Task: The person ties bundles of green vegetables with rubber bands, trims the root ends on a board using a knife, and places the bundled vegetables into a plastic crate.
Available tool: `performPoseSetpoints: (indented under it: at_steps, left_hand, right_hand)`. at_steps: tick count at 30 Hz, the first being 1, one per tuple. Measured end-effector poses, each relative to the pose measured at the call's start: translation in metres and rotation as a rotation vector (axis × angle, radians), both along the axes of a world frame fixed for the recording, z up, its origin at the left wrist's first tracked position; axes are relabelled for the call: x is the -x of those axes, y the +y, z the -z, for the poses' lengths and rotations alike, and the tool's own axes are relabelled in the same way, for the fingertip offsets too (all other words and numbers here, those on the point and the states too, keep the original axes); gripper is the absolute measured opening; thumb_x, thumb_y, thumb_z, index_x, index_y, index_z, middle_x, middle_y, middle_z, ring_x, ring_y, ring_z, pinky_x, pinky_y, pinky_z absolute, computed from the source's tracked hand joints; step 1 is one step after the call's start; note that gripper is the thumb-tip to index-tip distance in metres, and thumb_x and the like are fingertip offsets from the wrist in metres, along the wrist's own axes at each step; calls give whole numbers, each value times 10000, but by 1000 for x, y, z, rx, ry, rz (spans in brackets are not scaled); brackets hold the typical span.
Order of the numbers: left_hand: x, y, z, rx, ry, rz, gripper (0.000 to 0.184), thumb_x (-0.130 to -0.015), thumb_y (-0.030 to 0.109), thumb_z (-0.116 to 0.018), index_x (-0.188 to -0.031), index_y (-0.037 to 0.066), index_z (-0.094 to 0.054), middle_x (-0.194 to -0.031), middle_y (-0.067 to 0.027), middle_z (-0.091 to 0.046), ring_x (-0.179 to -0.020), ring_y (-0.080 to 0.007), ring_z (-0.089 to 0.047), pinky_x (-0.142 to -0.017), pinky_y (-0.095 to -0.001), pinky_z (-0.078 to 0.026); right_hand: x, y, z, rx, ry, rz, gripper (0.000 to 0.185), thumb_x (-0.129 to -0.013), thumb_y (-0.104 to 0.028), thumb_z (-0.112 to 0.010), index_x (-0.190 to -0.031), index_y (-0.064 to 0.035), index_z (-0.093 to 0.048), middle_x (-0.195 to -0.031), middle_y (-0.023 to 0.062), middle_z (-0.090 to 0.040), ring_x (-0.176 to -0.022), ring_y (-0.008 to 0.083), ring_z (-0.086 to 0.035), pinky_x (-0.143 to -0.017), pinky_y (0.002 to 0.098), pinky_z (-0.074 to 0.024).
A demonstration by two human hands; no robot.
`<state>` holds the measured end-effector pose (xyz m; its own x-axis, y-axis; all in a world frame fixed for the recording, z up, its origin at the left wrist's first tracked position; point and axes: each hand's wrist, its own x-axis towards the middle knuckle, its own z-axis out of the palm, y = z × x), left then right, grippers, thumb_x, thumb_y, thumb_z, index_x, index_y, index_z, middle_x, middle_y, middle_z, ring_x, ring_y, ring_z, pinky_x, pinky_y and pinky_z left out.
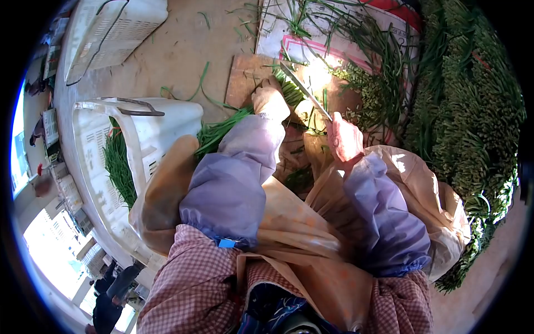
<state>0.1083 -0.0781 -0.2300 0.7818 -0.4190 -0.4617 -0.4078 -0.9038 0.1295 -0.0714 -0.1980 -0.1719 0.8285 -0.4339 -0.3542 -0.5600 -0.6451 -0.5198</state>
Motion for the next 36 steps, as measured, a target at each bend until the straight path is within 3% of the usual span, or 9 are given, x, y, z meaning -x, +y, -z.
performPoseSetpoints:
  at_steps: [7,12,15,18,21,22,25,33,36]
  left_hand:
    - [3,3,6,58,-23,8,875,-605,360,-853,-1281,-4,-433,-1193,-213,-594,-1093,-374,-621,-919,-472,-498]
    - [3,5,16,10,-50,50,750,-672,327,-817,-1243,2,-454,-1157,-210,-608,-1094,-380,-604,-932,-477,-484]
    - [4,-4,5,-49,-51,36,576,-732,276,-789,-1182,30,-529,-1154,-148,-598,-1107,-332,-593,-942,-446,-468]
    - [0,-2,16,-56,-43,37,557,-746,277,-773,-1181,28,-532,-1165,-152,-598,-1094,-332,-607,-927,-451,-478]
    - [-1,-6,6,-33,-43,33,525,-776,288,-736,-1181,28,-526,-1158,-158,-612,-1087,-335,-618,-926,-457,-483]
    - [1,-4,6,-36,-23,23,521,-781,292,-728,-1181,28,-524,-1155,-160,-614,-1089,-334,-617,-925,-457,-484]
    - [1,-5,6,-64,-6,80,531,-784,290,-700,-1194,12,-511,-1162,-168,-605,-1088,-337,-614,-917,-476,-486]
    - [3,3,7,-86,-66,284,309,-800,243,-674,-1047,57,-662,-1142,-134,-585,-1075,-333,-608,-883,-465,-523]
    - [-5,2,1,-87,48,83,779,-744,371,-749,-1401,83,-447,-1346,-175,-517,-1223,-375,-535,-1014,-504,-443]
  right_hand:
    - [-8,3,-1,53,111,-27,234,-967,-270,-558,-926,-46,-503,-723,226,-642,-724,450,-635,-633,538,-489]
    - [-22,1,1,67,129,-27,234,-964,-274,-553,-911,-48,-518,-719,213,-651,-714,431,-649,-603,523,-508]
    - [-57,-1,48,90,11,-101,179,-924,-213,-550,-920,-34,-556,-659,185,-614,-651,356,-653,-572,429,-538]
    - [-86,11,131,505,-91,-286,189,-916,-198,-531,-953,-16,-567,-761,184,-628,-736,355,-638,-652,406,-533]
    - [-68,-7,114,166,-189,-218,248,-931,-263,-544,-888,-21,-576,-703,184,-613,-689,369,-629,-630,443,-524]
    - [-69,-4,70,40,103,-58,281,-955,-292,-544,-871,-28,-587,-708,193,-631,-714,378,-649,-647,466,-531]
    - [-46,1,44,-16,160,-42,298,-944,-334,-575,-895,-41,-599,-739,188,-657,-757,384,-669,-665,472,-537]
    - [-88,26,123,219,-67,-176,210,-905,-247,-579,-945,-43,-606,-765,184,-662,-761,369,-673,-653,469,-535]
    - [-71,21,100,64,-24,-68,189,-889,-215,-582,-966,-45,-609,-778,183,-663,-764,363,-675,-648,468,-534]
